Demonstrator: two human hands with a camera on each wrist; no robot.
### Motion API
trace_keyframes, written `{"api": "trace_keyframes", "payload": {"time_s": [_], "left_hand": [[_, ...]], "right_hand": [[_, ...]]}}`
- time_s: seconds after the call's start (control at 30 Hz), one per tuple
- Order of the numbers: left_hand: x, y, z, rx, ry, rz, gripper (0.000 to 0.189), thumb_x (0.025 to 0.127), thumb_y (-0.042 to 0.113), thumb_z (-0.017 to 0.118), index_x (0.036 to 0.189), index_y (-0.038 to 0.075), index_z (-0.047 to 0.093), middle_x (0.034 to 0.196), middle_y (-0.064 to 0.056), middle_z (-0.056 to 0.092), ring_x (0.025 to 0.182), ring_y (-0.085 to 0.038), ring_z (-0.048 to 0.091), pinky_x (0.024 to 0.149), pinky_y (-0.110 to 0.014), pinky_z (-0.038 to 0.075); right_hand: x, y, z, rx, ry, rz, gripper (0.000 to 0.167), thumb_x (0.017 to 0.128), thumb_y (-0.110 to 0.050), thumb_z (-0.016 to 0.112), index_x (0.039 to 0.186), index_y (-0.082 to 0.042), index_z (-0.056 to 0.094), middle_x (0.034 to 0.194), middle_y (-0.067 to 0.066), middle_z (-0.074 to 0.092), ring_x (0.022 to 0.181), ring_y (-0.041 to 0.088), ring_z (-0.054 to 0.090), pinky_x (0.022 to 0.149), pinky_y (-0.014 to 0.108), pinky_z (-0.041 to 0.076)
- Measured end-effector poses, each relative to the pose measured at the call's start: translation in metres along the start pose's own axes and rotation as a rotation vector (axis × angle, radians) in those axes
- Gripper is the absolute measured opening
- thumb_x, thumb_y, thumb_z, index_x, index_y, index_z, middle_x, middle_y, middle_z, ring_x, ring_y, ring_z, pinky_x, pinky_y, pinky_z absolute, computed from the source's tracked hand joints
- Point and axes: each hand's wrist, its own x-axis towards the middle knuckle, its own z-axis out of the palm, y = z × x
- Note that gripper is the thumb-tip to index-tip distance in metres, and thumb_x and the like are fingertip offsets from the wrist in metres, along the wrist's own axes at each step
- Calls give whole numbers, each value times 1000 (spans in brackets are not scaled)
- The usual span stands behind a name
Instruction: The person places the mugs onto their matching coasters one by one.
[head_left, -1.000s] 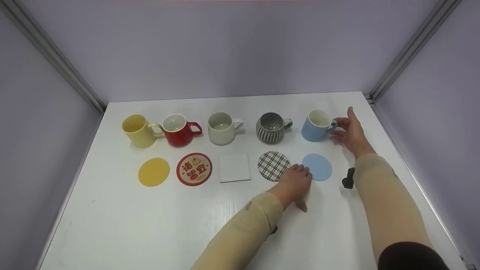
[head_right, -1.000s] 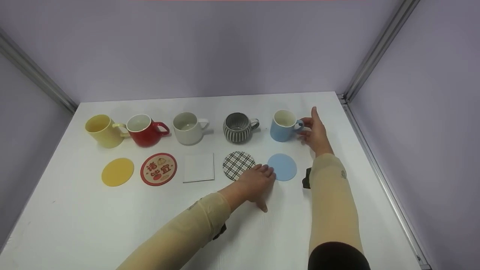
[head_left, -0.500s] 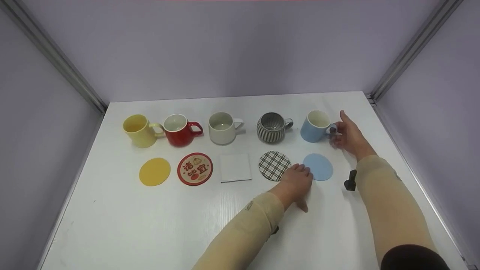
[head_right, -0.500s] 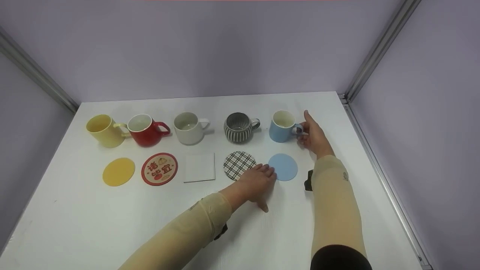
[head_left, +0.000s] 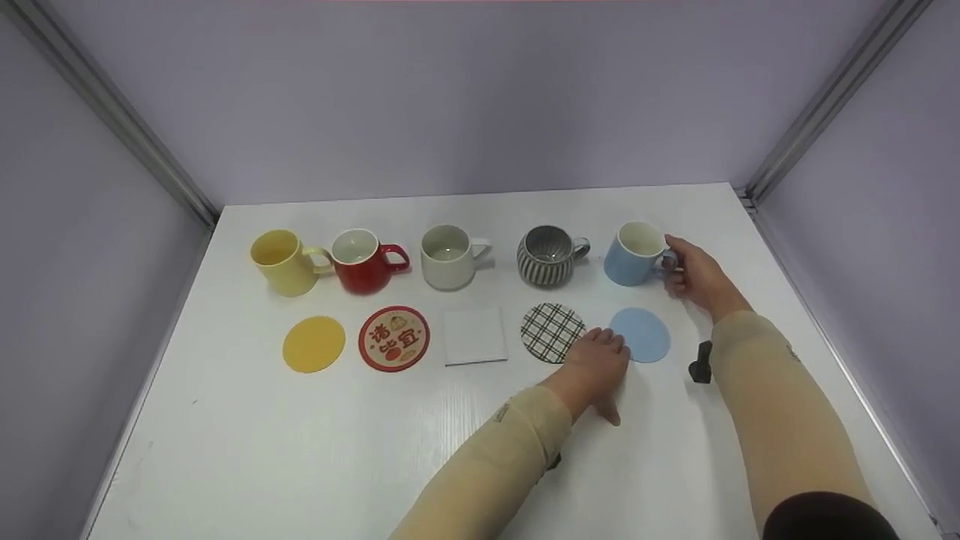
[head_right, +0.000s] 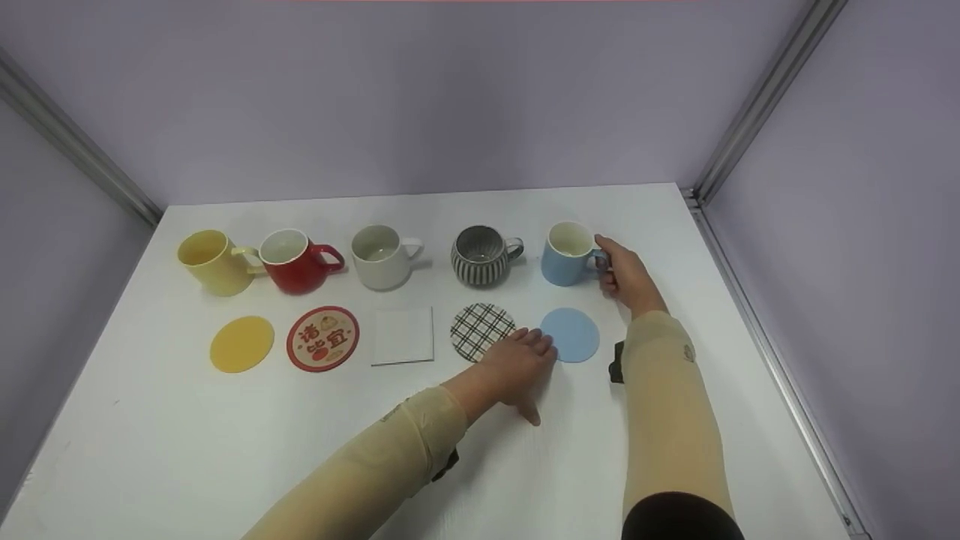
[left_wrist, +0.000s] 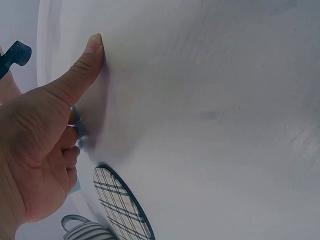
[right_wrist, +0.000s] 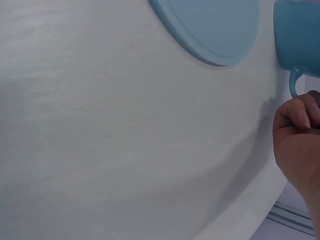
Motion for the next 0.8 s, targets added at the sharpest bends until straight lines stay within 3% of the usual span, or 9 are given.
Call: {"api": "trace_keyframes", "payload": {"time_s": [0.3,0.6,0.8], "left_hand": [[4,3,-1,28,-11,-8,118,77,85,72,167,19,34,171,3,34,159,-16,27,129,-28,19],[3,1,0,2,-15,-6,117,78,84,72,168,19,33,172,3,32,160,-16,25,130,-28,17],[2,-1,3,-17,-12,-9,117,78,83,73,168,19,32,173,2,31,160,-17,25,130,-29,17]], "right_hand": [[-2,-4,4,-153,91,-13,37,109,-53,53,103,-16,55,83,-6,47,68,11,37,56,25,36],[3,-4,6,-274,153,-1,43,109,-57,48,120,-16,53,95,-5,48,79,10,42,65,22,43],[6,-2,10,-304,174,6,52,109,-58,47,139,-15,50,118,0,46,94,12,45,78,23,49]]}}
